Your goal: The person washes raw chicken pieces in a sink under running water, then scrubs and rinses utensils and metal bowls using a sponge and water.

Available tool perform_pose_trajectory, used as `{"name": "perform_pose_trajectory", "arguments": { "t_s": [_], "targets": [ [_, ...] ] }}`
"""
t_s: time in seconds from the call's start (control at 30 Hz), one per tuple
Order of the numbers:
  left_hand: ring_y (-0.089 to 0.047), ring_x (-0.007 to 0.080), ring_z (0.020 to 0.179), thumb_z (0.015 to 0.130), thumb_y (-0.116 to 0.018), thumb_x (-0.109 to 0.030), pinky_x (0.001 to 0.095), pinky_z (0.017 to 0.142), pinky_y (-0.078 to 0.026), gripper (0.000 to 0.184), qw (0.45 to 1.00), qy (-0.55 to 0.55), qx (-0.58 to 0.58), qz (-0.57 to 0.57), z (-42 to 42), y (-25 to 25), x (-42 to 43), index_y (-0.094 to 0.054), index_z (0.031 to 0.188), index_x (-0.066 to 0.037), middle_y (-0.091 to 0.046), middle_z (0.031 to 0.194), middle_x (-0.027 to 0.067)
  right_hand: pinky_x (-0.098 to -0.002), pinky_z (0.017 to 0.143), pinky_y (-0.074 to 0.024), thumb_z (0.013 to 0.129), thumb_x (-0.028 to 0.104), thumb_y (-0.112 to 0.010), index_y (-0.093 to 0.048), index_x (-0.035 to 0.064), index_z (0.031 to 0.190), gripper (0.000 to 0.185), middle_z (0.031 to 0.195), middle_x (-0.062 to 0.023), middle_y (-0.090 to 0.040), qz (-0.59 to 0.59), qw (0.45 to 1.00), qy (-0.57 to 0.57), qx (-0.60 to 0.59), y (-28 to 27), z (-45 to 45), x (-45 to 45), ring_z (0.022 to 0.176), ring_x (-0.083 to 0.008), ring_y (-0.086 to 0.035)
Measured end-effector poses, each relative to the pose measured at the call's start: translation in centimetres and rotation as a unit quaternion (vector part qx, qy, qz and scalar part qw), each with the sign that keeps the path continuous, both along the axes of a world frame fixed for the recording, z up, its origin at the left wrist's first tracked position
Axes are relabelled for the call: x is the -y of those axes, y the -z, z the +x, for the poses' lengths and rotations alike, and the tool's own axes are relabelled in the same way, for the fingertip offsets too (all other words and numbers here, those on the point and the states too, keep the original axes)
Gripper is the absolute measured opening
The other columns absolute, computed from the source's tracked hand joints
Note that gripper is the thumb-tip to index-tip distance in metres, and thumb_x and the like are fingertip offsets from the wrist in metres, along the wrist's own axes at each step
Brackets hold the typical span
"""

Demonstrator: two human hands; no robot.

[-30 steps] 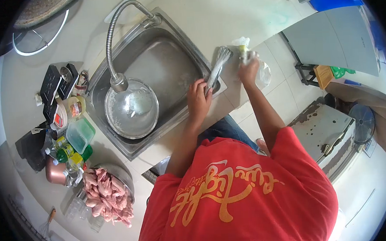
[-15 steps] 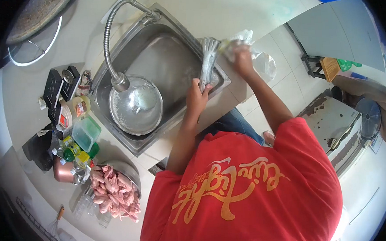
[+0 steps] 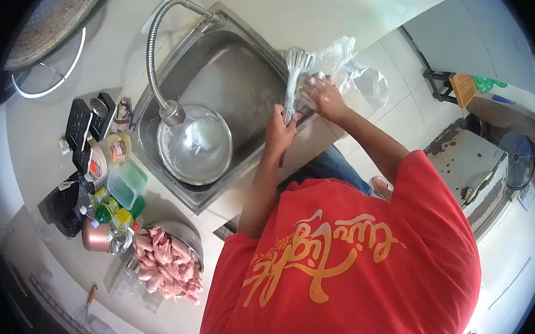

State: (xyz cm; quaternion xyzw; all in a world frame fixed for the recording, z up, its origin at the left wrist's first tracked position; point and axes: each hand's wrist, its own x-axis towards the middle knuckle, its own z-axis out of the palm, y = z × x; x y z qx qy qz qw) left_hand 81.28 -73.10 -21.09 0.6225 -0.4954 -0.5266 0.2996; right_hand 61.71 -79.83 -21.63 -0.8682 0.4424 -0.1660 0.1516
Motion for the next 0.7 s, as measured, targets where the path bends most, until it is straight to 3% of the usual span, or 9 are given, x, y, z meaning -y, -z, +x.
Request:
{"name": "perform_pose_trajectory", "arguments": {
  "t_s": [0.13,0.23,0.27,0.3,0.4,0.5,0.6,0.67,0.7],
  "targets": [
    [-0.055,0.0103,0.052,0.094,-0.058,-0.016,0.0253,0.049,-0.046,0.028,0.996,-0.006,-0.086,0.036,0.2,-0.4,-0.2,-0.038,0.105,-0.001,-0.071,0.091,0.0106,-0.0485,0.097,-0.042,0.072,0.015,-0.07,-0.065,0.0068,0.114,0.044,0.114,-0.018,-0.064,-0.016,0.985,0.162,0.055,-1.0,-1.2,6.5,0.105,-0.0364,-0.06],
    [-0.054,0.0094,0.053,0.095,-0.057,-0.015,0.024,0.049,-0.046,0.028,0.993,0.011,-0.095,0.066,0.5,-1.1,0.1,-0.037,0.107,0.0,-0.071,0.097,0.0119,-0.0508,0.098,-0.0396,0.07,0.015,-0.07,-0.064,0.006,0.114,0.045,0.115,-0.0175,-0.063,0.107,0.976,0.19,-0.001,0.1,0.1,6.2,0.108,-0.0357,-0.059],
    [-0.054,0.0097,0.053,0.095,-0.057,-0.015,0.0241,0.049,-0.046,0.028,0.992,0.014,-0.102,0.079,0.6,-0.8,0.1,-0.037,0.107,0.0,-0.071,0.097,0.0121,-0.053,0.098,-0.0378,0.071,0.016,-0.071,-0.064,0.0085,0.115,0.045,0.116,-0.0169,-0.063,-0.046,0.99,0.125,-0.054,1.8,0.6,4.5,0.11,-0.0347,-0.058],
    [-0.054,0.01,0.053,0.095,-0.058,-0.016,0.0242,0.049,-0.046,0.029,0.99,0.011,-0.109,0.093,0.7,-0.9,0.4,-0.037,0.107,0.0,-0.071,0.097,0.0123,-0.0549,0.098,-0.0364,0.071,0.016,-0.071,-0.063,0.0101,0.117,0.046,0.116,-0.0165,-0.063,-0.057,0.997,0.047,0.033,1.3,0.7,3.5,0.111,-0.0337,-0.058],
    [-0.054,0.0101,0.052,0.095,-0.059,-0.017,0.0236,0.048,-0.045,0.028,0.986,-0.001,-0.15,0.079,0.9,-0.4,0.6,-0.04,0.107,0.0,-0.07,0.094,0.0121,-0.0527,0.097,-0.0383,0.073,0.017,-0.071,-0.064,0.0106,0.114,0.042,0.116,-0.0165,-0.062,-0.014,0.994,0.099,0.043,0.7,1.1,6.4,0.107,-0.0351,-0.058],
    [-0.055,0.0112,0.055,0.094,-0.059,-0.019,0.0247,0.052,-0.047,0.026,0.996,-0.001,-0.072,0.054,0.8,-1.0,1.0,-0.044,0.104,0.0,-0.069,0.091,0.0117,-0.0473,0.092,-0.0434,0.075,0.018,-0.071,-0.066,0.0085,0.109,0.035,0.115,-0.0174,-0.062,-0.001,0.975,0.217,0.046,-0.2,1.9,9.5,0.105,-0.0362,-0.059],
    [-0.062,0.0182,0.071,0.089,-0.064,-0.017,0.0355,0.062,-0.05,0.022,0.996,-0.025,-0.023,-0.084,0.9,0.3,0.1,-0.055,0.1,-0.002,-0.064,0.089,0.0106,-0.0439,0.085,-0.0478,0.076,0.017,-0.07,-0.067,0.0054,0.104,0.031,0.104,-0.019,-0.065,-0.019,0.937,0.327,0.119,0.2,1.8,11.5,0.097,-0.0371,-0.062],
    [-0.063,0.0246,0.078,0.087,-0.067,-0.019,0.04,0.069,-0.049,0.023,0.977,0.02,0.156,-0.14,0.8,-3.9,0.5,-0.061,0.105,-0.006,-0.062,0.09,0.0099,-0.0417,0.08,-0.0497,0.075,0.016,-0.07,-0.067,0.0027,0.099,0.027,0.095,-0.0201,-0.067,0.086,0.872,0.41,0.252,0.5,0.3,12.9,0.09,-0.0379,-0.063],
    [-0.063,0.0278,0.082,0.085,-0.068,-0.02,0.0423,0.073,-0.049,0.025,0.955,0.038,0.245,-0.165,0.7,-6.0,0.8,-0.065,0.108,-0.008,-0.062,0.091,0.0096,-0.0415,0.078,-0.0496,0.076,0.01,-0.069,-0.066,-0.0023,0.094,0.022,0.084,-0.0213,-0.066,0.184,0.781,0.465,0.374,-2.8,0.0,12.9,0.082,-0.039,-0.064]
  ]
}}
